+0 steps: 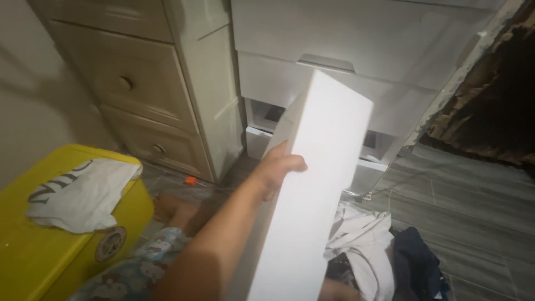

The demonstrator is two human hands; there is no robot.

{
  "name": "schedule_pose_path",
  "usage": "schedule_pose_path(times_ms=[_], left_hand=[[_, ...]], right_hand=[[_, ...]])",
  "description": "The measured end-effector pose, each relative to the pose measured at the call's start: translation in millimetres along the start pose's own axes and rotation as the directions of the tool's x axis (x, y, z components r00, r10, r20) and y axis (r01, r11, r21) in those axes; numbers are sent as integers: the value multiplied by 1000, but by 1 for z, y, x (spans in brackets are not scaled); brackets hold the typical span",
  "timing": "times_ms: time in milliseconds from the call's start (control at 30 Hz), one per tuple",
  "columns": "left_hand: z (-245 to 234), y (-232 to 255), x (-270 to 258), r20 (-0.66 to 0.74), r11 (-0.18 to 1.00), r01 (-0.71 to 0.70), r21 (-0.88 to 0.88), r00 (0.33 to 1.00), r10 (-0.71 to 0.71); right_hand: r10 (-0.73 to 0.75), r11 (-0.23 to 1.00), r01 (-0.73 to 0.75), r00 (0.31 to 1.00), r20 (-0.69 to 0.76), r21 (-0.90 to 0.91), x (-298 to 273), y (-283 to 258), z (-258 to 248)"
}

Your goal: The recorder removes clothes from and then disassembles a white plastic storage drawer unit while sitting on the floor.

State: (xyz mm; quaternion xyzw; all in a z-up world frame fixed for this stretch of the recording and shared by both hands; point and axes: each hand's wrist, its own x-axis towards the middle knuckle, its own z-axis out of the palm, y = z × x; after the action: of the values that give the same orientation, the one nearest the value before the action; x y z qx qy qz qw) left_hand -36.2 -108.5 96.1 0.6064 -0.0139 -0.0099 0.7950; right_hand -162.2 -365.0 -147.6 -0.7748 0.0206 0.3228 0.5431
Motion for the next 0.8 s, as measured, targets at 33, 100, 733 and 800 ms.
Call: schedule_pose_path(times_ms=[33,100,733,800], left_hand=[[-2,-1,3,-1,1000,0,4,1000,0],[-6,-4,9,190,993,-95,64,978,82],[89,-26,-7,713,642,-400,654,610,-346],[92,-33,-7,681,485,-487,727,606,-411]], right_hand=[[14,1000,-13,1000,17,-24,1,-28,-20],[45,996,-42,998,50,-74,-6,-84,-57],[-472,-217,-165,880,-45,-962,-128,-262,-173],[-222,-87,-63,974,-42,-994,-129,-257,-164]])
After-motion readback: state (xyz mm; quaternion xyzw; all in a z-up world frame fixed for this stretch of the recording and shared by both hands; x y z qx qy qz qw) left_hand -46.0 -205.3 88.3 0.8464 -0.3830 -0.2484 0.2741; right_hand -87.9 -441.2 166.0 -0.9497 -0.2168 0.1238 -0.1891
